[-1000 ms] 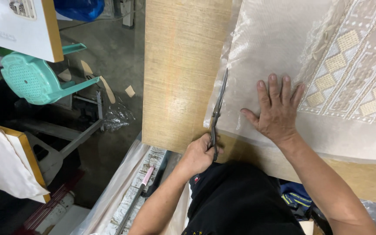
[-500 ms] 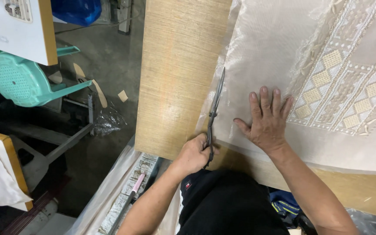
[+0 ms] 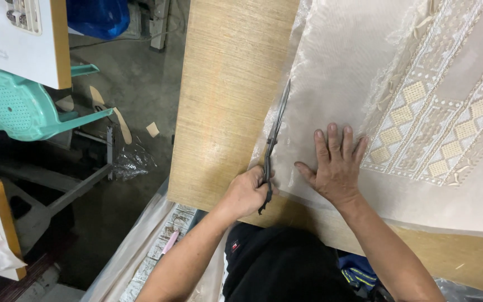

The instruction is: The person uses shears to cut a piece of white fabric with an embroidered pattern on a wooden table. They follow the edge of a cardboard template to shape the fabric, cutting along the curved neckline and side seams.

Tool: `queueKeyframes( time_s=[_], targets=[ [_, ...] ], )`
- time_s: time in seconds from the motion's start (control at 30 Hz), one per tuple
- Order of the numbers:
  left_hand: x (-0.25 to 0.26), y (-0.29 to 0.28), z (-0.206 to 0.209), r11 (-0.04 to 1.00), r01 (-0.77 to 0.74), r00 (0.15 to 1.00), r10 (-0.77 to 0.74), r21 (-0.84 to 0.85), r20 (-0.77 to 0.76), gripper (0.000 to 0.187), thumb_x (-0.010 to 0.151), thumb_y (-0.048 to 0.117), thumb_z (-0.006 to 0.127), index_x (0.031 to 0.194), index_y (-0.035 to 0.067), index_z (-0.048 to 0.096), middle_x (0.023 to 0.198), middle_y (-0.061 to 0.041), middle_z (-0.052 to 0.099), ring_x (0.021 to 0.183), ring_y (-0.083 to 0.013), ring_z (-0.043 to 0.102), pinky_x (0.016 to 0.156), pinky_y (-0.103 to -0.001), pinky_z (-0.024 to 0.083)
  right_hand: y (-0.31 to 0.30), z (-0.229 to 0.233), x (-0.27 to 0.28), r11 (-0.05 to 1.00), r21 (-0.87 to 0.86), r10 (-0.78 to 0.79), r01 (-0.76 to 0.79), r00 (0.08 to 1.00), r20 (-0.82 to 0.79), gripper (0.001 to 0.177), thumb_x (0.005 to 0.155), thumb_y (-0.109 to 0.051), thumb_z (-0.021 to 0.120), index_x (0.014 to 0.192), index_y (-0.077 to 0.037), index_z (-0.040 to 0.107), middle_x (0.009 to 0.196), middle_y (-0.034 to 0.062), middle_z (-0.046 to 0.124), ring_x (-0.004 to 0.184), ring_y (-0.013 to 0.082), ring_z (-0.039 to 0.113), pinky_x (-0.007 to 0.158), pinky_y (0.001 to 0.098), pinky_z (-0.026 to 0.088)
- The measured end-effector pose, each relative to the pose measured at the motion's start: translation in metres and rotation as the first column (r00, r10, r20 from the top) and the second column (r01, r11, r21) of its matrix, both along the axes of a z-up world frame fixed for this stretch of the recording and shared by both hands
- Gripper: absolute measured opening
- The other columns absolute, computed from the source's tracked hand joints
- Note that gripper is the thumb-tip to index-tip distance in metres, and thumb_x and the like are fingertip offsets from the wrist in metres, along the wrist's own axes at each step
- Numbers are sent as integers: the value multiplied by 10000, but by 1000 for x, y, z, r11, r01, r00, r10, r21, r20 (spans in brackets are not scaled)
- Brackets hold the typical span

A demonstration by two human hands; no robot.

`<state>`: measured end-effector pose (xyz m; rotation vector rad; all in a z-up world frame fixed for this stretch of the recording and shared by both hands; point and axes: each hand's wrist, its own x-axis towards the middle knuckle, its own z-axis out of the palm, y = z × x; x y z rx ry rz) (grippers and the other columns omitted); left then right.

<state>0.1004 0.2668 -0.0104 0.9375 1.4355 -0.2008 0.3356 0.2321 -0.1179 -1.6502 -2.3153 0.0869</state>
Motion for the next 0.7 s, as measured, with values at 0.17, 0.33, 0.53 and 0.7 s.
queueKeyframes(
  time_s=[0.17, 0.33, 0.53, 0.7],
  targets=[
    [6, 27, 16, 1000, -7, 1000, 7, 8, 14, 282, 850, 237, 571, 1030, 107, 744, 849, -171, 770, 1015, -436, 708, 898, -534, 541, 0, 0, -1, 1000, 15, -5, 5, 1000, -5, 855, 981, -676, 464, 1549, -39, 520, 1648, 245, 381, 1505, 518, 249, 1146, 739, 107],
    [8, 26, 16, 998, -48, 998, 50, -33, 43, 295, 857, 227, 546, 1060, 136, 739, 783, -32, 790, 944, -297, 763, 878, -440, 571, 0, -1, -1, 1000, 29, -8, 8, 1000, 2, 857, 968, -670, 487, 1548, -41, 518, 1638, 253, 396, 1498, 523, 270, 1151, 735, 105],
    [9, 48, 11, 1000, -3, 998, 2, 6, 60, 337, 864, 221, 540, 1100, 76, 731, 864, -100, 802, 964, -362, 753, 889, -468, 562, 1, 0, -2, 999, 51, -15, 14, 1000, 25, 862, 955, -674, 493, 1542, -43, 529, 1621, 253, 431, 1492, 523, 295, 1155, 735, 122],
    [11, 48, 5, 1000, -26, 998, 25, 4, 66, 322, 855, 196, 541, 1098, 105, 732, 773, -27, 794, 796, -216, 787, 834, -373, 585, 1, 0, -2, 999, 49, -17, 16, 999, 31, 869, 947, -679, 499, 1544, -48, 526, 1615, 255, 439, 1490, 522, 301, 1157, 733, 118]
  ],
)
